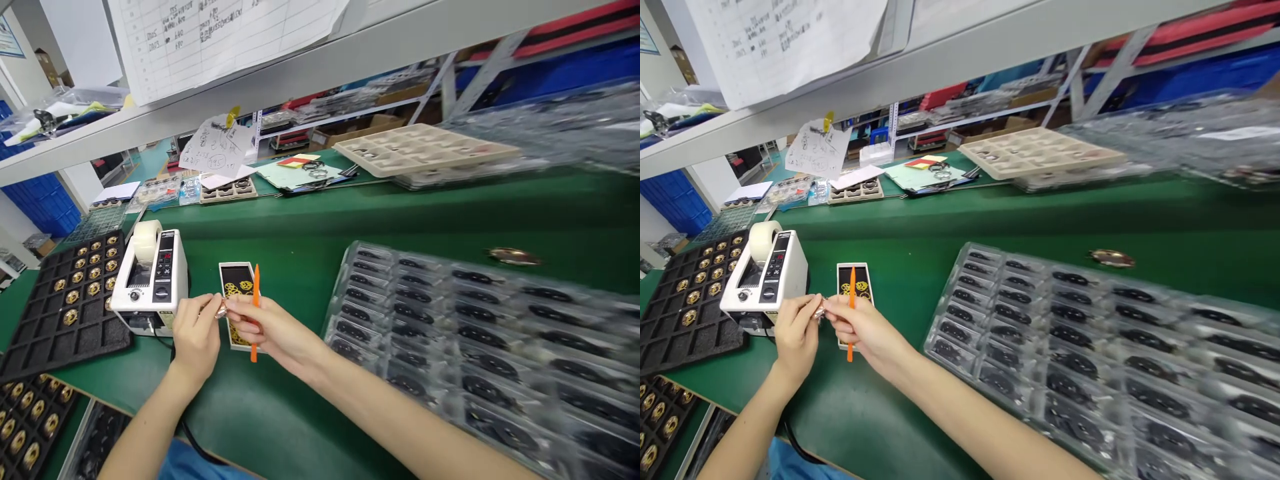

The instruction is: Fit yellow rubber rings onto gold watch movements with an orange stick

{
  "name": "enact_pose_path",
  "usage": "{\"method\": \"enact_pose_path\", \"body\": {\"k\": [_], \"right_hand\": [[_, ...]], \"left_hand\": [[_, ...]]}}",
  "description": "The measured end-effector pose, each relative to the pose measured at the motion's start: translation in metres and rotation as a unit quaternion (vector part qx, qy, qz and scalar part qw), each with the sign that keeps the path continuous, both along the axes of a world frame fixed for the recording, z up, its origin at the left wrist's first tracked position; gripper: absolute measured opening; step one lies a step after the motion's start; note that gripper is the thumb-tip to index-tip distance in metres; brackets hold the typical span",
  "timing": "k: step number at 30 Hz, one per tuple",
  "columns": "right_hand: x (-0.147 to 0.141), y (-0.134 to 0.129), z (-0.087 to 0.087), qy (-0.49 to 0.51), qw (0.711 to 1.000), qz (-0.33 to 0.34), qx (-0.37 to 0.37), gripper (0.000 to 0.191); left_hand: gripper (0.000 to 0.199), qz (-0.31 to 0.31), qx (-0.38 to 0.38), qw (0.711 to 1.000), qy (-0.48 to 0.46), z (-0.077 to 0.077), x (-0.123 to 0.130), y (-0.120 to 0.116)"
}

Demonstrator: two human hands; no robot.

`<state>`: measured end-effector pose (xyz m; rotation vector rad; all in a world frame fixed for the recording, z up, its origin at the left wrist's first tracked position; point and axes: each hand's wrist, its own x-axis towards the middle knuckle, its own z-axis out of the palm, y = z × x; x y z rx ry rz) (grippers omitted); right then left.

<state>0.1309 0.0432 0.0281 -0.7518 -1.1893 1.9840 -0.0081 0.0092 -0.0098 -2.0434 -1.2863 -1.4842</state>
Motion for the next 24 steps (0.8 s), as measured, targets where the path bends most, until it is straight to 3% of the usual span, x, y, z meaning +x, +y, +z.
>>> {"method": "enact_pose_path", "body": {"k": [3, 5, 7, 9, 13, 17, 19, 21, 23, 24], "right_hand": [[0.002, 0.007, -0.002, -0.006, 0.999, -0.034, 0.024, 0.048], [0.009, 0.016, -0.002, -0.02, 0.995, -0.075, 0.058, 0.043], [0.016, 0.026, -0.002, -0.029, 0.991, -0.104, 0.082, 0.04], [0.022, 0.033, -0.002, -0.03, 0.989, -0.111, 0.091, 0.041], [0.026, 0.037, -0.002, -0.03, 0.99, -0.107, 0.083, 0.044], [0.027, 0.035, -0.001, -0.032, 0.991, -0.093, 0.093, 0.043], [0.028, 0.034, -0.001, -0.035, 0.991, -0.08, 0.104, 0.043], [0.029, 0.033, -0.001, -0.043, 0.99, -0.067, 0.119, 0.044], [0.028, 0.032, 0.001, -0.052, 0.988, -0.055, 0.133, 0.044], [0.028, 0.031, 0.002, -0.056, 0.988, -0.049, 0.135, 0.043]], "left_hand": [[0.027, -0.001, -0.143, 0.977, -0.158, -0.006, -0.002, -0.025], [0.023, -0.003, -0.246, 0.902, -0.354, -0.015, -0.011, -0.044], [0.037, -0.005, -0.306, 0.796, -0.523, -0.023, -0.029, -0.056], [0.052, -0.004, -0.318, 0.748, -0.583, -0.027, -0.05, -0.061], [0.042, 0.014, -0.272, 0.773, -0.573, -0.014, -0.08, -0.057], [0.025, 0.02, -0.21, 0.831, -0.515, 0.016, -0.078, -0.053], [0.019, 0.024, -0.222, 0.885, -0.408, 0.032, -0.071, -0.051], [0.013, 0.035, -0.278, 0.929, -0.24, 0.047, -0.065, -0.047], [0.015, 0.052, -0.328, 0.938, -0.102, 0.058, -0.06, -0.043], [0.016, 0.056, -0.339, 0.936, -0.075, 0.063, -0.057, -0.041]]}}
